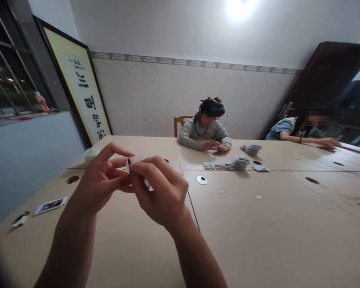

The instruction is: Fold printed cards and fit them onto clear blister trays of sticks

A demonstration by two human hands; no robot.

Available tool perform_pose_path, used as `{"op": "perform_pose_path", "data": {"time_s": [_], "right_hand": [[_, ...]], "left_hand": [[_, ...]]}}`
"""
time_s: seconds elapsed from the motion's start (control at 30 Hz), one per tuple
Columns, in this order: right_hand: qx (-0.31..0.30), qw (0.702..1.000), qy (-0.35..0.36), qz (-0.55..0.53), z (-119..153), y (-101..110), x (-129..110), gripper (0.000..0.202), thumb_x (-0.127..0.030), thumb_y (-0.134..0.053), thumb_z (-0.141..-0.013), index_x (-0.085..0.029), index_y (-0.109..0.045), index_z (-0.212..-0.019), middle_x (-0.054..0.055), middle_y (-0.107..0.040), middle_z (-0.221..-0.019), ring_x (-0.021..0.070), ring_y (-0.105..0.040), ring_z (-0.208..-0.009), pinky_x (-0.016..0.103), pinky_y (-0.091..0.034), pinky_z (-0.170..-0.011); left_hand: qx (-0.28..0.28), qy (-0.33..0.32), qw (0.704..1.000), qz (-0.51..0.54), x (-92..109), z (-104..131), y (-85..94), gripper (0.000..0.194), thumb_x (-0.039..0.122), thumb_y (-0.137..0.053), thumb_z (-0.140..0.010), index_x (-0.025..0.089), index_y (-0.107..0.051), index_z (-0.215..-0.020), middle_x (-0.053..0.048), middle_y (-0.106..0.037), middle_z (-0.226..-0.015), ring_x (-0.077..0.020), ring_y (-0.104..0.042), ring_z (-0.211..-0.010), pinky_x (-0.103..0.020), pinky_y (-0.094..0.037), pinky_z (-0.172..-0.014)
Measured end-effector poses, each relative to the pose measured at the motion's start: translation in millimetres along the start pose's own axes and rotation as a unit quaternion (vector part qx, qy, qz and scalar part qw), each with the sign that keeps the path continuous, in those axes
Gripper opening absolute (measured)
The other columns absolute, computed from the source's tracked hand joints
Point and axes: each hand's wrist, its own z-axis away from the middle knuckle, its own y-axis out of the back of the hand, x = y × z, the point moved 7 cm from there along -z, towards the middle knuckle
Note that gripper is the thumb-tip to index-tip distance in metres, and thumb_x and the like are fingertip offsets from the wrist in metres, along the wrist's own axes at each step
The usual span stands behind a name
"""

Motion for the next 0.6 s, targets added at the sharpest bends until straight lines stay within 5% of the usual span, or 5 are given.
{"op": "perform_pose_path", "data": {"time_s": [0.1,0.37,0.6], "right_hand": [[0.000,1.000,0.022,0.004,-0.8,2.2,-3.3,0.027,-0.001,-0.063,-0.084,-0.025,-0.069,-0.095,0.000,-0.072,-0.081,0.0134,-0.068,-0.068,0.026,-0.055,-0.055],[0.029,0.994,-0.103,-0.030,2.2,5.8,6.2,0.025,0.000,-0.068,-0.079,-0.024,-0.070,-0.084,-0.004,-0.071,-0.073,0.0133,-0.067,-0.067,0.026,-0.054,-0.058],[0.019,0.995,-0.052,0.087,-0.1,0.3,-2.5,0.020,-0.004,-0.065,-0.084,-0.023,-0.068,-0.081,-0.003,-0.071,-0.072,0.0114,-0.065,-0.061,0.025,-0.053,-0.056]], "left_hand": [[-0.014,-0.013,1.000,0.004,2.8,1.2,-2.8,0.040,0.029,-0.088,-0.074,0.021,-0.055,-0.096,0.000,-0.075,-0.094,-0.0166,-0.077,-0.069,-0.025,-0.066,-0.064],[-0.003,-0.016,1.000,-0.022,2.0,3.5,-5.0,0.040,0.015,-0.086,-0.073,0.022,-0.055,-0.097,0.002,-0.072,-0.099,-0.0128,-0.076,-0.068,-0.024,-0.065,-0.069],[0.045,-0.025,0.998,-0.038,-3.3,-0.9,-0.1,0.039,0.012,-0.082,-0.074,0.022,-0.052,-0.095,0.003,-0.069,-0.099,-0.0068,-0.071,-0.061,-0.017,-0.061,-0.061]]}}
